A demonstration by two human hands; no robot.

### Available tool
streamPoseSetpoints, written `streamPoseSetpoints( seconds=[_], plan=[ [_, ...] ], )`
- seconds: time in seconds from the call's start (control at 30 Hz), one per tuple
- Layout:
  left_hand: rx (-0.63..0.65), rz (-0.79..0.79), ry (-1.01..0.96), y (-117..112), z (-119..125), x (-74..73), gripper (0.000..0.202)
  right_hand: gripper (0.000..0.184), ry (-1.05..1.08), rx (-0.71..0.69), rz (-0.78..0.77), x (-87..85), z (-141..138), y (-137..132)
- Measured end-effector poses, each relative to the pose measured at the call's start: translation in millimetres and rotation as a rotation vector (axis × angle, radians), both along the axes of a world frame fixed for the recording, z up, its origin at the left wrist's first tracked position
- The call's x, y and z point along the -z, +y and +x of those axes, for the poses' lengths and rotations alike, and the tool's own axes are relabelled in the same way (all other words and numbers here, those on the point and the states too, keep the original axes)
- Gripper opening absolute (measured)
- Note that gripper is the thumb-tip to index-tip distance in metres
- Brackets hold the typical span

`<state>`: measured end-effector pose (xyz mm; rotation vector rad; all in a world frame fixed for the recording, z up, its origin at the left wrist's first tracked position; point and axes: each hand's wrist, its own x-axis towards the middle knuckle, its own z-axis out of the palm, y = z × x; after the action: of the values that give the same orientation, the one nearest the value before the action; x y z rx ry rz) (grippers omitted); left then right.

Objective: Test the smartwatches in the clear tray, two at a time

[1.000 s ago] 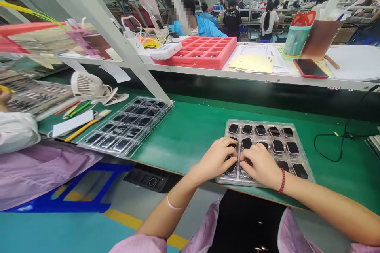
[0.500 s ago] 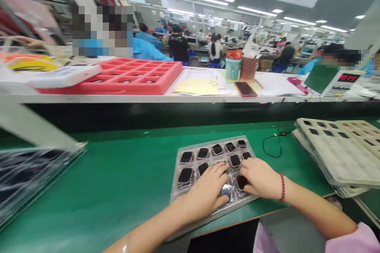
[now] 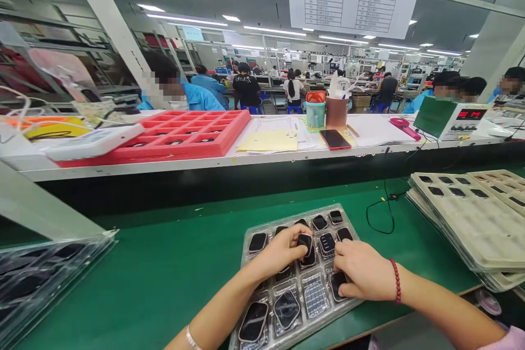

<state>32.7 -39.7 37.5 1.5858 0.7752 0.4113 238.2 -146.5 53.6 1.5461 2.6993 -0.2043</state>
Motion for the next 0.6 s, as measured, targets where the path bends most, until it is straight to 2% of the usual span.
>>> streamPoseSetpoints(
  seconds=[0.07,0.13,0.23,0.33,0.4,0.5,0.6],
  plan=[
    [0.006,0.000,-0.011,3,-5,6.2,0.034,0.026,0.046,0.006,0.000,0.7,1,-2],
    [-0.046,0.032,-0.035,4,-9,10.5,0.032,0.019,0.185,-0.010,-0.044,1.6,1,2],
    [-0.176,0.018,-0.102,7,-12,14.0,0.028,0.016,0.632,0.042,-0.252,5.6,0,27],
    [-0.300,-0.050,-0.179,12,-13,15.6,0.033,0.019,1.162,0.228,-0.576,15.3,-7,68],
    [-0.379,-0.056,-0.206,14,-14,16.1,0.035,0.024,1.354,0.350,-0.660,23.8,-15,94],
    [-0.442,-0.049,-0.210,15,-16,17.7,0.034,0.029,1.450,0.399,-0.696,35.6,-24,116],
    [-0.439,-0.045,-0.228,15,-17,20.9,0.030,0.035,1.447,0.364,-0.696,43.6,-26,117]
  ],
)
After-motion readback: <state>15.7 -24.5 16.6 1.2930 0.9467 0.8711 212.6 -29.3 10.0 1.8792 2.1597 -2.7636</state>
